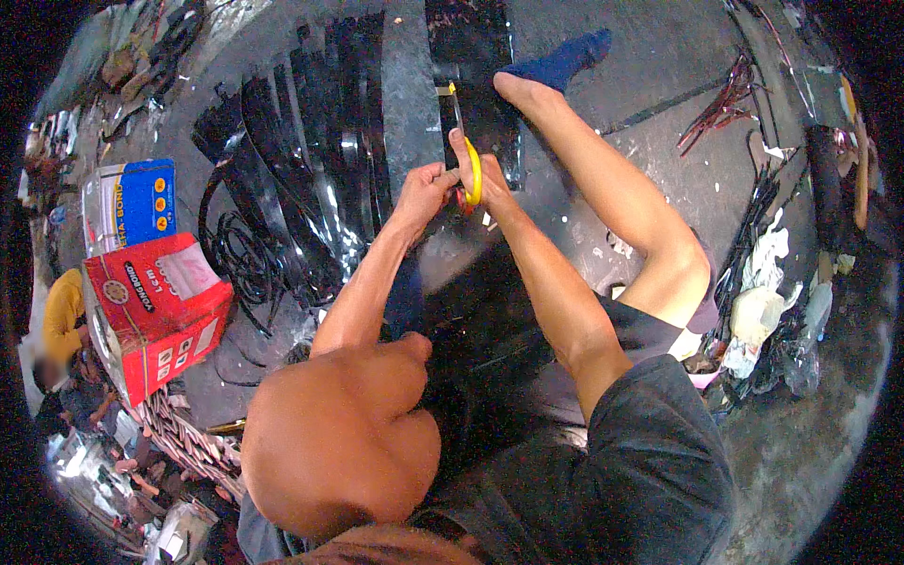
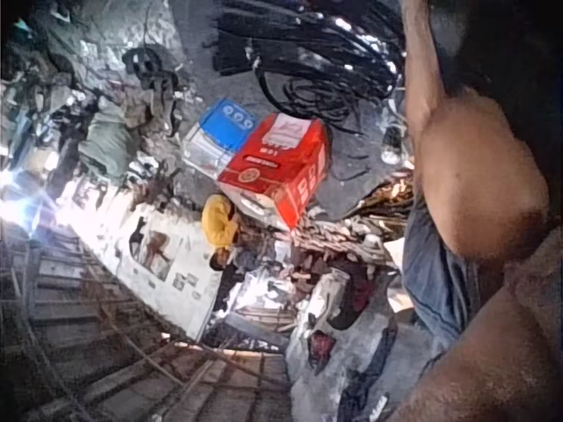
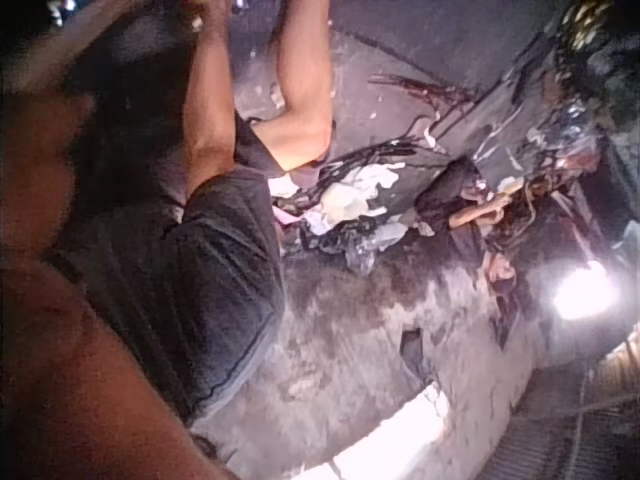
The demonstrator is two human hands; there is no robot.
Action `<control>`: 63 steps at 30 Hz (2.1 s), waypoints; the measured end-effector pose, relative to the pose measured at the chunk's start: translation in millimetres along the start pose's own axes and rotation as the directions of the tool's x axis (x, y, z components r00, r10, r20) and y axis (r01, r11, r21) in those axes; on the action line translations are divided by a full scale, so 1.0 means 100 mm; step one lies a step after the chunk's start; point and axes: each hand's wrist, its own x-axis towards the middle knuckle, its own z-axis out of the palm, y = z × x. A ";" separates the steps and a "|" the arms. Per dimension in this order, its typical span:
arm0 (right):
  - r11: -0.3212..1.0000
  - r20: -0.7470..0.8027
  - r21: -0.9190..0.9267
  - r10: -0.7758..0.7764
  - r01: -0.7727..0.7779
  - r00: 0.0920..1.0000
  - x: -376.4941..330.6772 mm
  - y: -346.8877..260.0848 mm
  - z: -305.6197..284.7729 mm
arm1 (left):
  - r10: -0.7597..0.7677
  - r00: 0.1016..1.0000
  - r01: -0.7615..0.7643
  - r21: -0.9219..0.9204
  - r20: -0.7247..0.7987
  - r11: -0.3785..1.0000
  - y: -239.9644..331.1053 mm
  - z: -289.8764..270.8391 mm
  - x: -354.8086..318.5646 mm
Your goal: The person sits on the floor and uses scissors to cut a black rubber sheet into thin strips. They repeatedly cut the material and gather the resulting strips into a pile.
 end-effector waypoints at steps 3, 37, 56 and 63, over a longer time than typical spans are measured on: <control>0.992 -0.064 -0.125 -0.013 0.005 0.998 0.20 -0.11 -0.07 | -0.023 0.999 0.024 -0.044 0.041 0.999 0.06 0.02 -0.05; 0.959 0.127 0.161 -0.257 0.235 0.958 2.26 -2.47 -0.73 | 0.154 0.816 0.246 0.575 -0.558 0.780 0.39 -1.02 -1.36; 0.739 -0.087 0.581 -0.360 0.341 0.929 -2.44 0.00 -2.01 | -0.230 0.887 0.262 0.026 -0.400 0.965 -0.01 0.49 0.76; 0.798 -0.004 0.558 -0.272 0.228 0.962 -2.70 0.51 -1.94 | 0.152 0.980 -0.124 0.205 -0.127 0.971 0.70 0.45 0.93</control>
